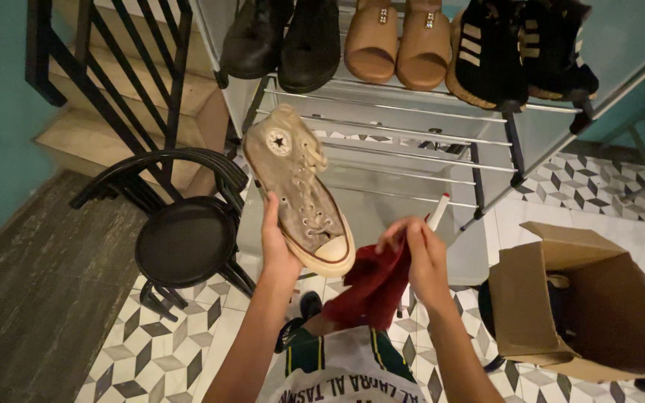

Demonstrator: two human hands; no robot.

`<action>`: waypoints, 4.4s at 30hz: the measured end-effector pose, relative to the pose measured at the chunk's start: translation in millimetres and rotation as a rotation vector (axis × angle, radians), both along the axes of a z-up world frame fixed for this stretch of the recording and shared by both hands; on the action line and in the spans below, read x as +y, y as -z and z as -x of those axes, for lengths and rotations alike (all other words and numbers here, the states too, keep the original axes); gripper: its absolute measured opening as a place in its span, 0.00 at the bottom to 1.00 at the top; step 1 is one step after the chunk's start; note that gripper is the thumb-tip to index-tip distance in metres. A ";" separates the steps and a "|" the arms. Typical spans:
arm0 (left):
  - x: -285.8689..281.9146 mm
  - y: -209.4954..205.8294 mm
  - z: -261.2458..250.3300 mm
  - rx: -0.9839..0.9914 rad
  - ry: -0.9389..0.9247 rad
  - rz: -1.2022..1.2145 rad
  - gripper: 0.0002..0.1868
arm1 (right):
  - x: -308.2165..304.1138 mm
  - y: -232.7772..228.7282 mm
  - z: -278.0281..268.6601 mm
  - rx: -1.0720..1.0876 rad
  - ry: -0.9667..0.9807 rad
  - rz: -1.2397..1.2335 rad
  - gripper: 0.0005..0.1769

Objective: The person cleans a pair of beige canvas sneakers using a red cloth and a spray bottle. They wipe the upper fabric, laces, and rubber toe cap, then spray and scrub the sole with a brush. The cleaned shoes are placed back on a metal shoe rack.

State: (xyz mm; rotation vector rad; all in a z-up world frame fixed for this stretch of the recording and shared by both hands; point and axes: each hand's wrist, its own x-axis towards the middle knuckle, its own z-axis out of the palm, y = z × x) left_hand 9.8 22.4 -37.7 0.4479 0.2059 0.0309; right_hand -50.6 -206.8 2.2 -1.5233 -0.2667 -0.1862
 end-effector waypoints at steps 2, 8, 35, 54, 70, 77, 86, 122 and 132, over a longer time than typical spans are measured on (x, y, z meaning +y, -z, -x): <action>4.0 5.5 2.9 -0.002 -0.014 -0.016 0.35 | 0.3 4.4 -16.0 -0.034 0.052 -0.038 0.23; 12.5 18.7 10.2 0.004 -0.017 0.037 0.34 | 0.8 15.4 -70.6 -0.121 0.120 -0.232 0.23; 17.6 34.8 14.7 0.096 0.031 0.084 0.30 | 7.3 181.4 -167.8 -0.156 0.182 0.268 0.10; 7.7 9.8 22.3 0.131 0.082 0.097 0.30 | -10.4 314.8 -150.8 0.011 0.076 1.024 0.17; 21.7 -47.7 -5.6 -0.042 0.144 0.026 0.29 | 25.5 70.4 -77.1 0.138 -0.233 -0.009 0.29; 22.5 -84.8 -22.6 -0.145 0.212 -0.023 0.28 | 57.7 -34.1 -13.3 0.215 -0.413 -0.201 0.40; 27.9 -128.6 -49.1 -0.322 0.297 -0.192 0.28 | 80.0 -82.3 -15.1 0.174 -0.260 -0.481 0.37; 48.2 -217.4 -190.8 -0.734 -0.412 -1.158 0.36 | 134.6 -216.6 -260.8 -0.111 -0.204 -0.462 0.25; 49.4 -234.7 -201.0 -0.596 -0.452 -1.281 0.29 | 132.8 -220.5 -272.5 -0.066 -0.157 -0.376 0.25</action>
